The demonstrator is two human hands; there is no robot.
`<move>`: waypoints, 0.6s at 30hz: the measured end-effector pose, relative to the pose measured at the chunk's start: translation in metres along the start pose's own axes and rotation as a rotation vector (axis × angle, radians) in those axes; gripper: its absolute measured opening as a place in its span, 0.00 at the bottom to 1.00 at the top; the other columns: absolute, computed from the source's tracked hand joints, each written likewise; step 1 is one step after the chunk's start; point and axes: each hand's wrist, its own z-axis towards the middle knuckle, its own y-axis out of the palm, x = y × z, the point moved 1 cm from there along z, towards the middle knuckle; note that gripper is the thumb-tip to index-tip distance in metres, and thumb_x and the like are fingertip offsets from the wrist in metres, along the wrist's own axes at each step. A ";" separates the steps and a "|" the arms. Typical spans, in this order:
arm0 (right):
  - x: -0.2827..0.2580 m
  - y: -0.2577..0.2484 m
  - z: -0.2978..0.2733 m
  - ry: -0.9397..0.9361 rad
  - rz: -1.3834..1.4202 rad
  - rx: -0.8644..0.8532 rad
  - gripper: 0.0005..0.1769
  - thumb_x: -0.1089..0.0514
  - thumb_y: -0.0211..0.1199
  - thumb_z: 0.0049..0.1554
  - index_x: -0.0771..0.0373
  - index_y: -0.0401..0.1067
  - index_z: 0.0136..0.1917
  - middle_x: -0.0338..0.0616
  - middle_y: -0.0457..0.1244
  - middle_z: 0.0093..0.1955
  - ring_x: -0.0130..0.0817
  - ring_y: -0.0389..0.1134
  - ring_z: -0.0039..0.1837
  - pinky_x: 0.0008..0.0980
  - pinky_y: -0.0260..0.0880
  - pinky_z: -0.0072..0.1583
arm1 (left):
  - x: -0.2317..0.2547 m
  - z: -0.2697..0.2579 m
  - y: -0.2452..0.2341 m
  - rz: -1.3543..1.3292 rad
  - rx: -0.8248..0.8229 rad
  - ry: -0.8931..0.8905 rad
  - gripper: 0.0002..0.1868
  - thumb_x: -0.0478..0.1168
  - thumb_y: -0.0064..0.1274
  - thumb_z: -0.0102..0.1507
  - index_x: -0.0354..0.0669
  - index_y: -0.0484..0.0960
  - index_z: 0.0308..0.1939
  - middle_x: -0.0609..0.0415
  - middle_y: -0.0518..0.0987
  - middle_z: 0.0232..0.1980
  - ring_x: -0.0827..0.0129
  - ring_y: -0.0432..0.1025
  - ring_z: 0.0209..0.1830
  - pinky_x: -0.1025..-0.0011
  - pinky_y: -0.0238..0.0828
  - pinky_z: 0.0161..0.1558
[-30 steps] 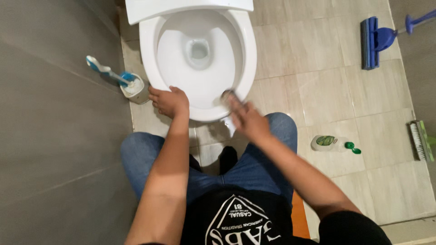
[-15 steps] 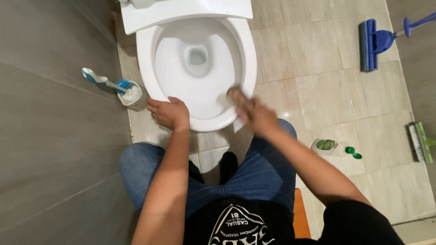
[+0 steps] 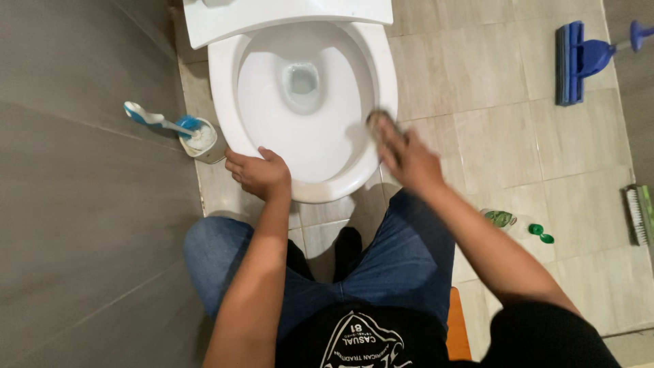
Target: The person scrubs the toilet seat and rim using a brush and cleaning liquid. They apply the liquid to the brush and scrub the seat thoroughly, then rinse the brush in the toilet bowl and continue scrubbing the seat and rim.
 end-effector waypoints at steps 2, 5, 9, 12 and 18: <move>0.015 -0.007 0.044 0.023 0.021 0.150 0.36 0.39 0.54 0.66 0.27 0.46 0.83 0.55 0.61 0.60 0.55 0.70 0.50 0.50 0.72 0.48 | 0.002 0.001 0.000 -0.003 -0.002 -0.001 0.39 0.42 0.57 0.62 0.29 0.56 0.71 0.34 0.65 0.66 0.39 0.66 0.63 0.47 0.67 0.59; 0.028 -0.018 0.109 0.073 0.007 0.170 0.36 0.36 0.52 0.67 0.26 0.44 0.84 0.55 0.60 0.59 0.53 0.70 0.52 0.49 0.73 0.51 | 0.003 0.000 -0.003 0.005 0.004 0.003 0.40 0.42 0.57 0.61 0.27 0.55 0.70 0.32 0.64 0.67 0.38 0.66 0.62 0.46 0.68 0.57; 0.030 -0.023 0.141 0.054 0.029 0.236 0.36 0.36 0.52 0.67 0.27 0.43 0.84 0.55 0.60 0.62 0.54 0.69 0.54 0.49 0.72 0.51 | 0.000 -0.002 -0.004 -0.027 -0.019 0.027 0.39 0.42 0.55 0.63 0.26 0.55 0.71 0.32 0.65 0.67 0.38 0.67 0.62 0.46 0.68 0.58; 0.031 -0.025 0.114 0.035 -0.003 0.134 0.37 0.37 0.52 0.66 0.26 0.42 0.84 0.55 0.61 0.60 0.54 0.69 0.54 0.49 0.72 0.53 | -0.001 -0.003 -0.003 -0.011 -0.032 0.026 0.38 0.41 0.55 0.64 0.26 0.54 0.71 0.32 0.64 0.66 0.38 0.66 0.62 0.45 0.66 0.58; 0.022 -0.027 0.132 0.041 -0.093 0.124 0.36 0.38 0.52 0.67 0.25 0.43 0.84 0.55 0.60 0.62 0.53 0.70 0.53 0.50 0.73 0.52 | -0.003 -0.005 -0.002 -0.029 -0.014 0.077 0.38 0.39 0.56 0.64 0.27 0.53 0.71 0.31 0.64 0.66 0.36 0.66 0.62 0.45 0.66 0.59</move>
